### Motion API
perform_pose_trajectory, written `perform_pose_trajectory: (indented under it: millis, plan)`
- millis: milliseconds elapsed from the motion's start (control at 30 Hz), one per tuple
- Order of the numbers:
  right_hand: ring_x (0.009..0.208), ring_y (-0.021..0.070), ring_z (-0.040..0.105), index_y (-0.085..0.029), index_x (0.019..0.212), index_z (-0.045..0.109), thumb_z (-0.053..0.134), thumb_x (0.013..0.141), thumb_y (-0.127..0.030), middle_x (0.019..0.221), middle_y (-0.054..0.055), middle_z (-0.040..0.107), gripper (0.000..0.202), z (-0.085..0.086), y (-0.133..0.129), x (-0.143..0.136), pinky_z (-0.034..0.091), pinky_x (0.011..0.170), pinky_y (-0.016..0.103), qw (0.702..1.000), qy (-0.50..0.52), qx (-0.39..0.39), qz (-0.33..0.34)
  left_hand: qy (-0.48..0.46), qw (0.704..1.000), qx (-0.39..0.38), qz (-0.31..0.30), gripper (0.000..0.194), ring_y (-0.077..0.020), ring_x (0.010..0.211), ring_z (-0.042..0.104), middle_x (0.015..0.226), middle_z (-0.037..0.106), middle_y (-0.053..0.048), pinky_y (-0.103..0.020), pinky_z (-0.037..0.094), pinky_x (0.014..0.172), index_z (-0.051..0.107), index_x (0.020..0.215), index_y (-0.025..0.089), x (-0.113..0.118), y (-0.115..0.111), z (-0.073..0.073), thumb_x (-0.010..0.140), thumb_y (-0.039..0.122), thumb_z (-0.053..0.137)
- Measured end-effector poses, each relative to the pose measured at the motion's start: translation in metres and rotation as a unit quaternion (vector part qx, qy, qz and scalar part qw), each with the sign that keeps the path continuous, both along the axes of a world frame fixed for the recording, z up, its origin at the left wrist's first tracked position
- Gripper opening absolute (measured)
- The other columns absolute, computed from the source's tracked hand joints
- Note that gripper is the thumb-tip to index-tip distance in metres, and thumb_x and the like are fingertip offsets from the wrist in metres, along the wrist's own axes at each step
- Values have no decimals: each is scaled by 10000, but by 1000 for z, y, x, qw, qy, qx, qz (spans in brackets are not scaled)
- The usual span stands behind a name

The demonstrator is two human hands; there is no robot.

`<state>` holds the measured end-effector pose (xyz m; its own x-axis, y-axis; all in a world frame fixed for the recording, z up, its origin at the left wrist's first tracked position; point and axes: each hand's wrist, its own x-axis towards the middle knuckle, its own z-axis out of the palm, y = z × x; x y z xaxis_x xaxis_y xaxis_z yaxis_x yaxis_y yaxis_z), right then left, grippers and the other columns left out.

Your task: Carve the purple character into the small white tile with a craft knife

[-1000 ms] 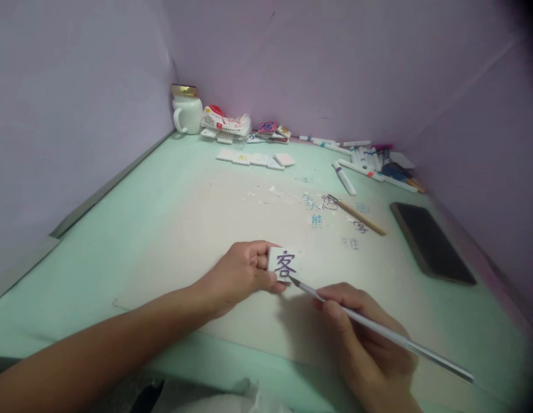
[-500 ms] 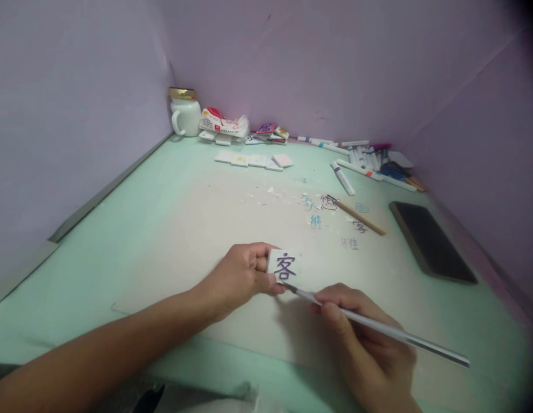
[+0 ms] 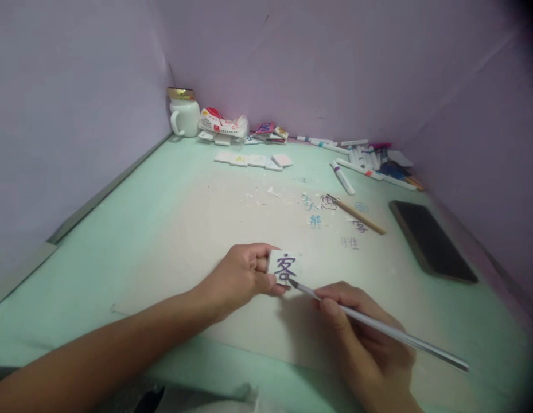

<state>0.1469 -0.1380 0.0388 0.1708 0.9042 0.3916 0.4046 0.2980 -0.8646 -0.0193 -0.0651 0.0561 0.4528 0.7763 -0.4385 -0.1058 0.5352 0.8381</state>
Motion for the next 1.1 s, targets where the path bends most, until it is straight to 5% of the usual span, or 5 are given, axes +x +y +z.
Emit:
perform_pose_trajectory:
  millis: [267,733,1100]
  plan:
    - [423,107,399,-243,746,656,580,879,-282,538,-37,533,158,3,-3,-1,283,401,250,997,31,-55,-36,19,1000,1,-4,366,-137,690,667,769,724,-38,-270,535,743,653,933,109,-1,1,1,569,75,672]
    - [487,115,494,-250,731,684,620,843,-265,595,-24,600,130,3,0,-1,358,433,230,999,25,-29,-22,8,1000,5,-7,351,-172,742,688,753,710,-30,-302,543,772,644,940,106,0,-1,1,590,68,649]
    - [540,139,552,-234,730,669,613,844,-299,635,-10,629,143,2,-1,-1,414,469,226,995,28,-56,-80,7,1000,2,-6,317,-159,728,675,676,663,9,-289,537,765,660,901,120,-1,-1,1,589,63,654]
